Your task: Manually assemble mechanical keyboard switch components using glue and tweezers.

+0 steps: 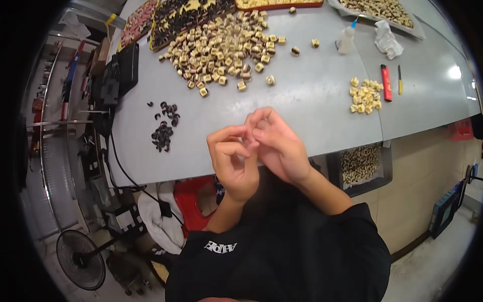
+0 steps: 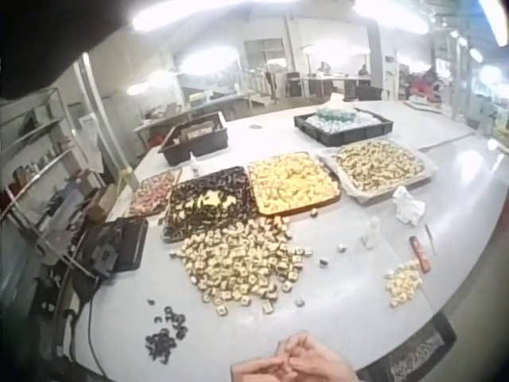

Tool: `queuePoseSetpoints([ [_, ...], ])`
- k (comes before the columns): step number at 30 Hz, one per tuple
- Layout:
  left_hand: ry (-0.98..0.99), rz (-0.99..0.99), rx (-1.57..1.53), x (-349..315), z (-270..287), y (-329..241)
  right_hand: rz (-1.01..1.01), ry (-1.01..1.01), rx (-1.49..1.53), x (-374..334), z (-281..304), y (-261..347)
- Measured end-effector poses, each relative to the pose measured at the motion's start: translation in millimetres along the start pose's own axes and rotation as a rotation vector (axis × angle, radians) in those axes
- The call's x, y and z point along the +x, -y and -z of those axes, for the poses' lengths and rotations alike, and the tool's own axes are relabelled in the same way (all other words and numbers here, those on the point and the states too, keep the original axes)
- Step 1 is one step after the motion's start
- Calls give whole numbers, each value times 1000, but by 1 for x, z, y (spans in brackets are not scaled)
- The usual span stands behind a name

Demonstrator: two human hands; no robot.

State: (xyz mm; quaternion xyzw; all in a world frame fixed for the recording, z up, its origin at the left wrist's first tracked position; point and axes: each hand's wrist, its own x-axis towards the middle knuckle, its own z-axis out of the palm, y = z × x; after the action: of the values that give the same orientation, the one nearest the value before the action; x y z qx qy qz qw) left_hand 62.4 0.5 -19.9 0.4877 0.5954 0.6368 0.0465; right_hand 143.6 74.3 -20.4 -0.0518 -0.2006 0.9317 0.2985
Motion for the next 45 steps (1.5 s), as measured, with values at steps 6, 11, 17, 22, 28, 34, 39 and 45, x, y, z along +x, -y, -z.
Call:
queuePoseSetpoints([
  [6, 8, -108, 31, -1, 0, 3, -14, 23, 7, -1, 3, -3],
  [11, -4, -122, 80, -5, 1, 3, -53, 35, 60, -2, 4, -3],
  [17, 10, -93, 43, -5, 2, 3, -77, 13, 71, 0, 0, -1],
  [22, 28, -103, 1, 1, 11, 6, -100, 70, 123, 2, 5, 0],
  [28, -128, 162, -308, 2, 9, 3, -177, 80, 217, 4, 5, 3],
  [34, 36, 257, -274, 4, 14, 3, -224, 57, 258, 4, 8, 5],
  [39, 24, 200, -279, 6, 13, 8, -198, 45, 254, 4, 8, 3],
  [45, 33, 165, -188, 8, 16, 8, -120, 43, 80, 2, 10, 2],
])
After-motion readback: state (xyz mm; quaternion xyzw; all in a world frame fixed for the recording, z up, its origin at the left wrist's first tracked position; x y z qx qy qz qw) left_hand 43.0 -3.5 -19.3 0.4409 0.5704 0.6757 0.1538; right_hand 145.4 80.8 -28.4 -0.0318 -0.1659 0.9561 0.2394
